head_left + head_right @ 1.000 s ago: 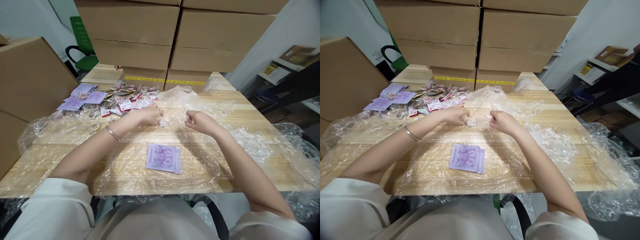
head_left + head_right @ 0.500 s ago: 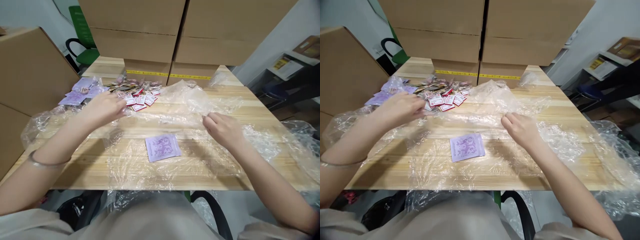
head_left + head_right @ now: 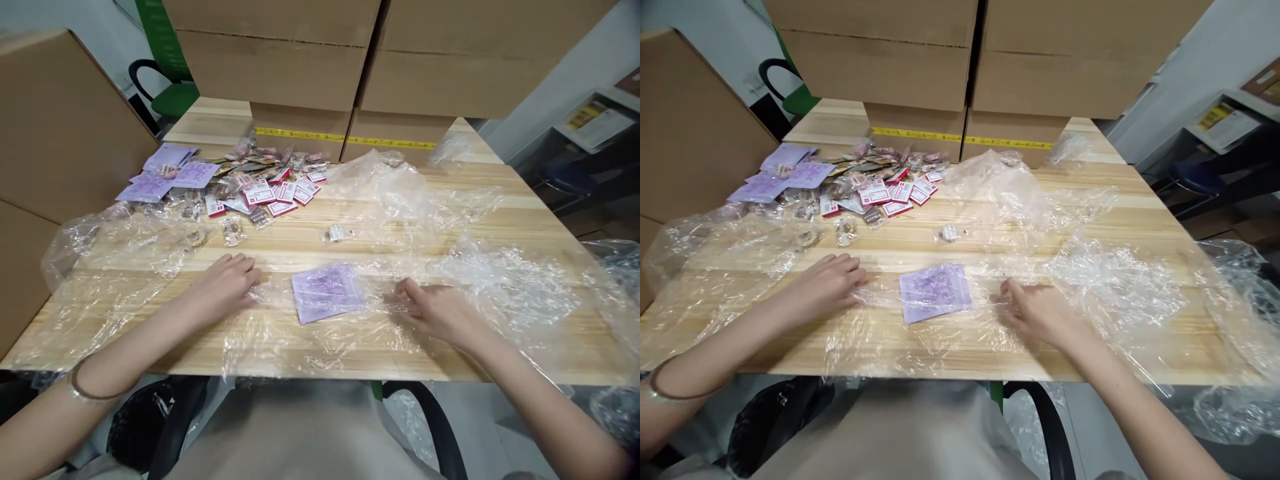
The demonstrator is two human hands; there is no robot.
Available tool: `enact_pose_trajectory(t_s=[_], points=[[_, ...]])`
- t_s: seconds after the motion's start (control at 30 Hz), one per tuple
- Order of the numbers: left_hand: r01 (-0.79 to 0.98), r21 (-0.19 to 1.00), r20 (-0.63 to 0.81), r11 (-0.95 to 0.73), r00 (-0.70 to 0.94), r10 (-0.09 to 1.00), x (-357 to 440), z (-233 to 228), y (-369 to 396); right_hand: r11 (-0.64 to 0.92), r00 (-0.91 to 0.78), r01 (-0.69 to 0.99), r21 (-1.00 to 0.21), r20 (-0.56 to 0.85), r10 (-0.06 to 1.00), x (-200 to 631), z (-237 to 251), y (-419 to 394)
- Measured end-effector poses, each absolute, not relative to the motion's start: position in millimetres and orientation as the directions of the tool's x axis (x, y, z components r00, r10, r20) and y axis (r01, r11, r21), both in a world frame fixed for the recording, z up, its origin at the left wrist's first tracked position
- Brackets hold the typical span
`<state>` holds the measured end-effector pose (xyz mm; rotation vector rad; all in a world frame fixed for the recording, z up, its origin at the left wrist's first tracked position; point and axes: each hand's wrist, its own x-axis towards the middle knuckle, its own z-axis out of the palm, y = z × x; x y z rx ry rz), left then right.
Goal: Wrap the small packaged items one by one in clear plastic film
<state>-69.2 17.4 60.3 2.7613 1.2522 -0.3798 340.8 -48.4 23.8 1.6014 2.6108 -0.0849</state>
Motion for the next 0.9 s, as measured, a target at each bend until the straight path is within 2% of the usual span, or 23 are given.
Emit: enact_pose_trajectory(t_s=[0.07, 0.13, 0.27, 0.4, 0.47, 0.57, 0.63, 0.73, 0.83, 0.9], points=[[0.715, -0.116, -0.203, -0.689, 0.662, 0.722, -68.0, 61.6, 32.7, 0.39, -0.394, 0.919, -0.057, -0.129, 0.91, 332.0, 21.5, -42.2], [0.711, -0.161, -0.147, -0.684, 0.668, 0.729, -68.7, 64.4, 47.5, 0.38, -0.383, 0.924, -0.052, -0.115, 0.916, 326.4, 21.1, -35.0], [0.75, -0.112, -0.1, -0.651, 0.644, 0.759, -77.0, 80.5, 64.8, 0.449, -0.447, 0.891, -0.072, 0.046, 0.893, 328.0, 29.1, -29.7], [0.708, -0.113, -0.006, -0.697, 0.701, 0.714, -88.8, 98.7, 46.5, 0.514, -0.484, 0.834, -0.201, 0.181, 0.856, 340.3, 43.0, -43.6], [0.666, -0.058, -0.032, -0.744, 0.743, 0.668, -92.8, 96.2, 27.2, 0.541, -0.518, 0.789, -0.291, 0.158, 0.841, 345.9, 44.8, -52.8], [0.627, 0.054, -0.109, -0.777, 0.777, 0.62, -95.3, 78.8, -0.7, 0.539, -0.57, 0.757, -0.368, 0.031, 0.821, 348.6, 41.2, -63.7], [0.614, 0.053, -0.141, -0.788, 0.785, 0.603, -95.6, 68.4, -14.0, 0.527, -0.583, 0.769, -0.362, -0.06, 0.81, 346.7, 40.7, -69.2], [0.628, -0.033, -0.13, -0.778, 0.769, 0.626, -94.6, 69.8, -25.3, 0.526, -0.579, 0.797, -0.298, -0.127, 0.805, 342.4, 52.9, -76.3], [0.666, -0.083, -0.033, -0.742, 0.742, 0.67, -87.9, 86.4, -26.7, 0.525, -0.557, 0.813, -0.252, -0.073, 0.827, 337.6, 76.1, -78.0], [0.679, -0.049, 0.022, -0.732, 0.734, 0.679, -75.8, 95.1, -20.1, 0.517, -0.53, 0.82, -0.248, 0.016, 0.848, 330.3, 87.3, -71.0]])
